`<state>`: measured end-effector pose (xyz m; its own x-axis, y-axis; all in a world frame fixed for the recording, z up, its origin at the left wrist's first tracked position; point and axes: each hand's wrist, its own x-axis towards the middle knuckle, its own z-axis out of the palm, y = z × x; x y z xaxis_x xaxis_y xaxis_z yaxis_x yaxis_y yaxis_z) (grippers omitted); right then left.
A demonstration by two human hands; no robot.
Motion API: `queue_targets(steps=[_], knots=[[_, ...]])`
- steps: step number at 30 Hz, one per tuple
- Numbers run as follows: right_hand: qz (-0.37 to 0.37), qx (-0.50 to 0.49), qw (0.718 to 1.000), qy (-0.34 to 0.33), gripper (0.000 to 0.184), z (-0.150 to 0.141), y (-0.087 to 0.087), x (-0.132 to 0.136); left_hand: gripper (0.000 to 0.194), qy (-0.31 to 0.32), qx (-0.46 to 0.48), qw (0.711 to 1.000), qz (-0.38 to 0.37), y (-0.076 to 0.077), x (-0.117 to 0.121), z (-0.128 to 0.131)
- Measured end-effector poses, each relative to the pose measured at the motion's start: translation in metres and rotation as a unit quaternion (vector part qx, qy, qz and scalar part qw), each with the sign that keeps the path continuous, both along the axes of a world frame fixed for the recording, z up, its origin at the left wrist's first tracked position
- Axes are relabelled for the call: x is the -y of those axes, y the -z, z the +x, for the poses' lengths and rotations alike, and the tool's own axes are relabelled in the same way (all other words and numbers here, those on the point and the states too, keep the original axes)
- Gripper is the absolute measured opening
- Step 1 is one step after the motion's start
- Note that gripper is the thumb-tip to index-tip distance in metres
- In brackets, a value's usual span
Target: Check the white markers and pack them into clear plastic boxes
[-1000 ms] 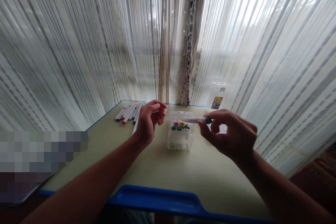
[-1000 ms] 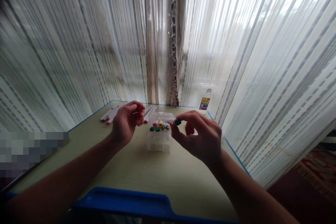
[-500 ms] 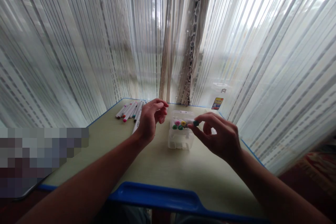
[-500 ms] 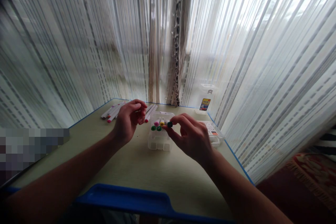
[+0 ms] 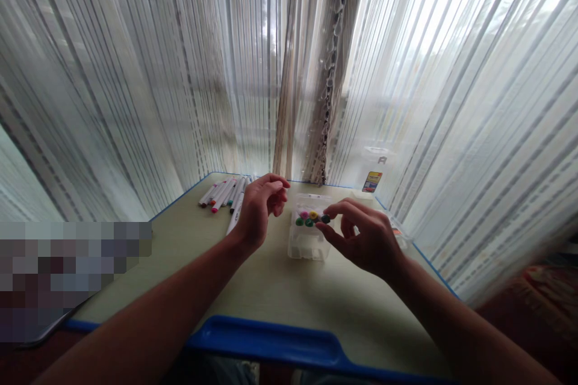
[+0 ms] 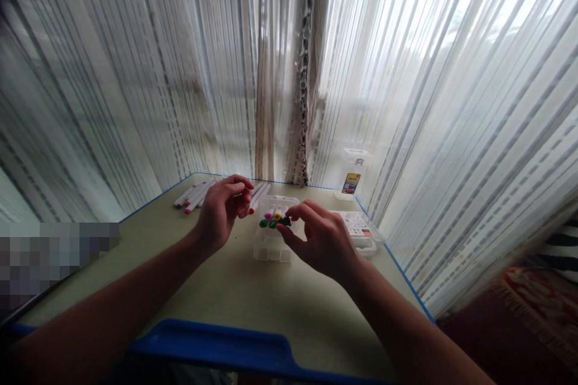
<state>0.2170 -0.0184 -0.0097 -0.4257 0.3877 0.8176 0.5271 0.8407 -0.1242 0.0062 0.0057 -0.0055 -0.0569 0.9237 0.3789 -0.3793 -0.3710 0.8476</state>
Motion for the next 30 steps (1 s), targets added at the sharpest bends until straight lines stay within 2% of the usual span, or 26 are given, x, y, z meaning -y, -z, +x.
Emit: queue_targets(steps=[5,12,21,27,30], knots=[[0.016,0.001,1.000,0.014,0.013,0.0025,0.0003,-0.0027,0.011,0.000,-0.005,1.000,0.000,-0.0001,-0.0002,0.0000],[-0.004,0.021,0.999,0.036,0.019,0.0060,0.0053,-0.0081,0.011,0.002,-0.004,1.000,-0.003,0.0003,0.0000,0.0008],[-0.002,0.019,0.999,0.041,0.012,0.0064,0.0009,-0.0055,0.011,-0.002,-0.009,1.000,-0.015,-0.0006,0.0015,0.0017],[-0.010,0.019,0.999,0.044,0.014,0.0062,0.0007,-0.0046,0.009,-0.058,-0.043,0.997,-0.002,0.0014,-0.0015,0.0017],[-0.015,0.025,0.998,0.049,0.014,0.0062,0.0019,-0.0053,0.006,-0.067,-0.060,0.996,-0.006,0.0030,-0.0028,0.0018]])
